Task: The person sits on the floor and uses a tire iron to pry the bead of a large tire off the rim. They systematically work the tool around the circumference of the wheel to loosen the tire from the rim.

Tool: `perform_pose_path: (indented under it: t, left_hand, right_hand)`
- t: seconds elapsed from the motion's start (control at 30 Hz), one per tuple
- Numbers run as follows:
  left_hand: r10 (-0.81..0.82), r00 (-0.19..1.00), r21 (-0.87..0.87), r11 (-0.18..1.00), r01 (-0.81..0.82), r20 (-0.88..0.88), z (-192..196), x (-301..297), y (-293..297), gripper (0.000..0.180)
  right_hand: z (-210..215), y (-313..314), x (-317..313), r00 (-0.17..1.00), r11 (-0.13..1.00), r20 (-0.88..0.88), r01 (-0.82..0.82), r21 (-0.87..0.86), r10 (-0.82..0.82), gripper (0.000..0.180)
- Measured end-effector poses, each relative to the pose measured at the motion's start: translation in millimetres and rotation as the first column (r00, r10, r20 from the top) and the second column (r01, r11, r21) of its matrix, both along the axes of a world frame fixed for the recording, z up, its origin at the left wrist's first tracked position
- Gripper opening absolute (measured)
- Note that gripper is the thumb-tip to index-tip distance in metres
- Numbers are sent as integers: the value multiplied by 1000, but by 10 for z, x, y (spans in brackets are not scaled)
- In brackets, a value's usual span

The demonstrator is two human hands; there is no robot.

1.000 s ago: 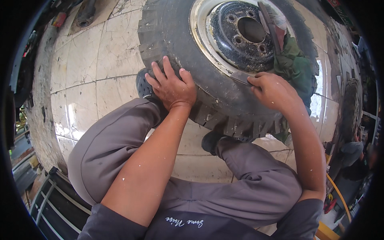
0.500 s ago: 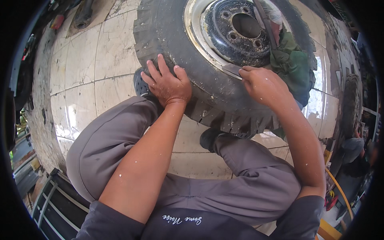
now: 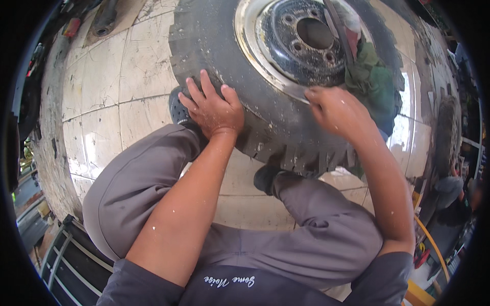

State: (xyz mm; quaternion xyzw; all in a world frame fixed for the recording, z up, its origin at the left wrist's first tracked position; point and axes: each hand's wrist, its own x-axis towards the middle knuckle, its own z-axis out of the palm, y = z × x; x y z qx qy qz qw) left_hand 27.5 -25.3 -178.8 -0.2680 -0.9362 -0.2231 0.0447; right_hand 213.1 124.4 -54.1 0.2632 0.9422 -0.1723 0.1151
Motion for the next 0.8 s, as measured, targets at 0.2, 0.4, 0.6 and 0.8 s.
perform_pose_path:
  t: [0.2,0.4,0.6,0.8]
  left_hand:
    - [13,999,-14,1000,-13,31,31,-44,-33,67]
    - [13,999,6,1000,-13,49,18,7,-22,67]
    - [1,999,-30,1000,0,34,20,17,-30,67]
    - [2,999,-12,1000,-1,49,56,8,-37,67]
  right_hand:
    - [-44,44,34,1000,1000,-14,-23,-6,23,30]
    - [-30,15,-115,1000,1000,16,-4,-2,4,33]
    - [-113,81,65,997,999,-63,-41,-18,40,30]
    - [-129,83,-111,997,1000,-70,-14,-21,12,30]
